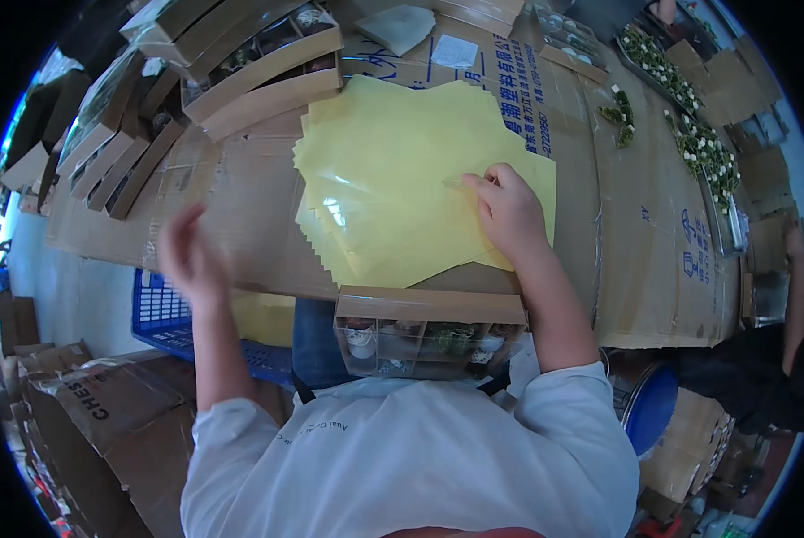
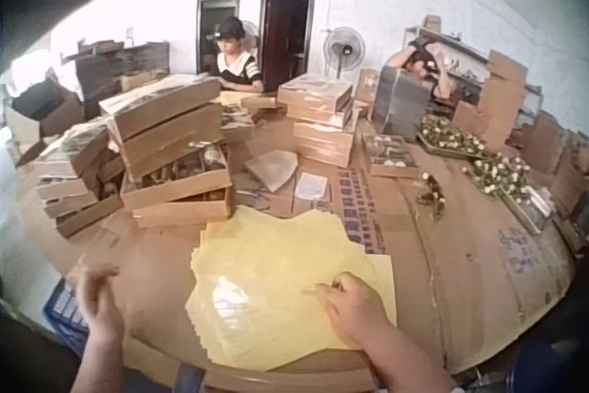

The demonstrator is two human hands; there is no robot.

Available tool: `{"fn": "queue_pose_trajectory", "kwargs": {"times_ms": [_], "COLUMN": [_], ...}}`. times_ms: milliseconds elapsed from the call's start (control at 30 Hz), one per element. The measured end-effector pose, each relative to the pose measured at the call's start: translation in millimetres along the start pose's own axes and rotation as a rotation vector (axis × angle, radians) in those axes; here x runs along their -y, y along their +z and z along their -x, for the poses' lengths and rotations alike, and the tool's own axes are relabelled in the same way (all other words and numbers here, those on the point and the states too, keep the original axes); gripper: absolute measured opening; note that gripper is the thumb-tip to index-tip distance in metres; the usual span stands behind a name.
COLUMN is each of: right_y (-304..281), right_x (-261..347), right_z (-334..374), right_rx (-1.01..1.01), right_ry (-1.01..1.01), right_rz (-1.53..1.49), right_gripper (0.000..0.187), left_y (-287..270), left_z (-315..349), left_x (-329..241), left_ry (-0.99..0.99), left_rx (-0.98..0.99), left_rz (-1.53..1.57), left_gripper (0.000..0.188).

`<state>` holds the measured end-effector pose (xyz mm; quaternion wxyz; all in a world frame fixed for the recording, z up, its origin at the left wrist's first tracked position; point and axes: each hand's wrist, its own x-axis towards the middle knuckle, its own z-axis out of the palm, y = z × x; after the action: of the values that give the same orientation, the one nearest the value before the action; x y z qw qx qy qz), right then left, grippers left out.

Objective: Applying adhesive labels from a yellow sheet to small craft boxes in a manufacturing workshop.

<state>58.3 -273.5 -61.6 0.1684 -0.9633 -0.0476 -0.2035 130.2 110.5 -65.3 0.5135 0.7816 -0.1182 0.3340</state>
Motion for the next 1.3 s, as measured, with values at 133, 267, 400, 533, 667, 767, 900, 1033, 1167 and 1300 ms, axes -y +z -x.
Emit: {"fn": "queue_pose_trajectory", "kwargs": {"times_ms": [133,267,400,533,667,767,900,1033,1167,1300], "right_y": [-1.1,-3.2,1.4,3.4,6.3,9.5,-1.0,-15.3,-33.5,-58.0], "right_x": [-1.4,4.4,3.8,2.8,-2.6,-3.4,5.3,15.5,28.6,49.7], "right_z": [2.2,0.2,-4.4,-6.5,-4.4,-2.7,-8.5,-12.7,-13.7,-2.1], "right_rx": [-0.081,-0.030,-0.060,-0.013,-0.067,-0.029,-0.024,-0.254,-0.309,-0.316], "right_ry": [-0.111,-0.130,-0.110,-0.109,-0.166,-0.162,-0.126,-0.247,-0.411,-0.431], "right_rz": [0.059,0.093,0.069,0.074,0.134,0.127,0.095,-0.150,-0.223,-0.228], "right_gripper": [0.026,0.025,0.025,0.029,0.023,0.026,0.034,0.047,0.031,0.017], "left_y": [105.6,172.1,172.4,173.2,168.7,164.7,144.6,125.4,114.5,114.6], "left_z": [-30.6,3.0,8.3,8.9,3.8,-9.6,-35.2,-29.2,-15.5,-7.5], "left_x": [-71.8,-60.5,-63.7,-63.3,-75.0,-61.5,-75.8,-114.3,-119.4,-115.3], "left_ry": [0.462,0.499,0.574,0.636,0.640,0.542,0.127,0.132,0.277,0.059], "left_rx": [0.667,0.917,0.921,0.890,0.872,0.683,0.674,0.955,1.078,0.836], "left_rz": [0.144,0.091,-0.008,-0.055,-0.225,-0.416,-0.019,0.273,0.294,0.002], "left_gripper": [0.025,0.020,0.019,0.022,0.029,0.034,0.031,0.031,0.040,0.044]}}
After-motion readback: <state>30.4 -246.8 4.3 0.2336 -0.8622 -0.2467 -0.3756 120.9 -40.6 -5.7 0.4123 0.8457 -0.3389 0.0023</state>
